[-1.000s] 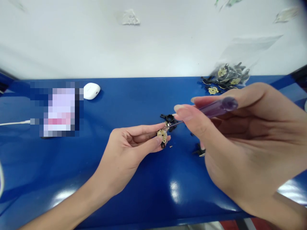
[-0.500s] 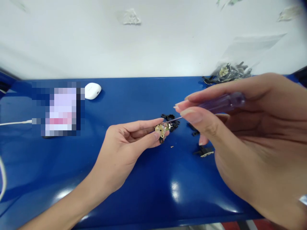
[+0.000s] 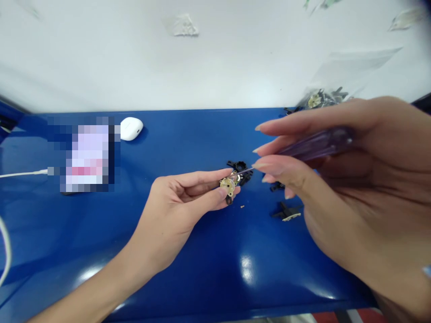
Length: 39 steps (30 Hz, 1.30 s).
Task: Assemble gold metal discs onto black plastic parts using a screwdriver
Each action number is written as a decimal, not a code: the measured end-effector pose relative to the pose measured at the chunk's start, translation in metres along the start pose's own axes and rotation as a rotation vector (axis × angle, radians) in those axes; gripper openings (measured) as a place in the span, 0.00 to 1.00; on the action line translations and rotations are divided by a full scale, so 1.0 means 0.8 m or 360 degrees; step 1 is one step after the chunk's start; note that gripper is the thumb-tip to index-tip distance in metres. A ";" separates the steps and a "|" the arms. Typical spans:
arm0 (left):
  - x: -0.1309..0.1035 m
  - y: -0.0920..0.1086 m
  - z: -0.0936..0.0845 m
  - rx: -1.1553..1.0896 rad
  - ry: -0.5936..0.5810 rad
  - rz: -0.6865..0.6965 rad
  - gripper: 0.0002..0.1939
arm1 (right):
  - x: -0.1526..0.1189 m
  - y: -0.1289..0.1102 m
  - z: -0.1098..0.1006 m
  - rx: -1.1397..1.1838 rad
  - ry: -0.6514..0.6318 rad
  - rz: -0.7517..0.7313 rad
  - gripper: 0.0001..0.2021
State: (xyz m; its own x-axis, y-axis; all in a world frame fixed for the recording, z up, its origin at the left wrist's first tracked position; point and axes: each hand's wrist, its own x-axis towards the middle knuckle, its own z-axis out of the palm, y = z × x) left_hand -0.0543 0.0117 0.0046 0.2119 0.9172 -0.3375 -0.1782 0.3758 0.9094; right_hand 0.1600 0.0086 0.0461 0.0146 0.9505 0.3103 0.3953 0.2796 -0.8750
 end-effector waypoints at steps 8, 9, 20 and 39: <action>0.005 -0.001 -0.002 -0.0098 -0.0060 -0.0113 0.12 | 0.007 -0.006 0.001 -0.0262 -0.0040 -0.0189 0.04; 0.005 -0.001 -0.002 -0.0108 -0.0063 -0.0116 0.12 | 0.009 -0.004 -0.003 -0.0308 -0.0055 -0.0189 0.04; 0.006 -0.006 -0.003 -0.0136 -0.0123 0.0017 0.13 | 0.009 0.005 -0.027 -0.0444 -0.0306 -0.0394 0.07; 0.005 -0.005 -0.002 -0.0092 -0.0151 -0.0004 0.12 | 0.004 0.003 -0.026 -0.0477 -0.0228 -0.0427 0.08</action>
State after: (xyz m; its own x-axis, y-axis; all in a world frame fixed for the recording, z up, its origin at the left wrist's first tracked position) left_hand -0.0544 0.0143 -0.0012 0.3019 0.9006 -0.3128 -0.2321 0.3877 0.8921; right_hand 0.1804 0.0091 0.0527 -0.2442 0.8646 0.4391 0.6173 0.4878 -0.6172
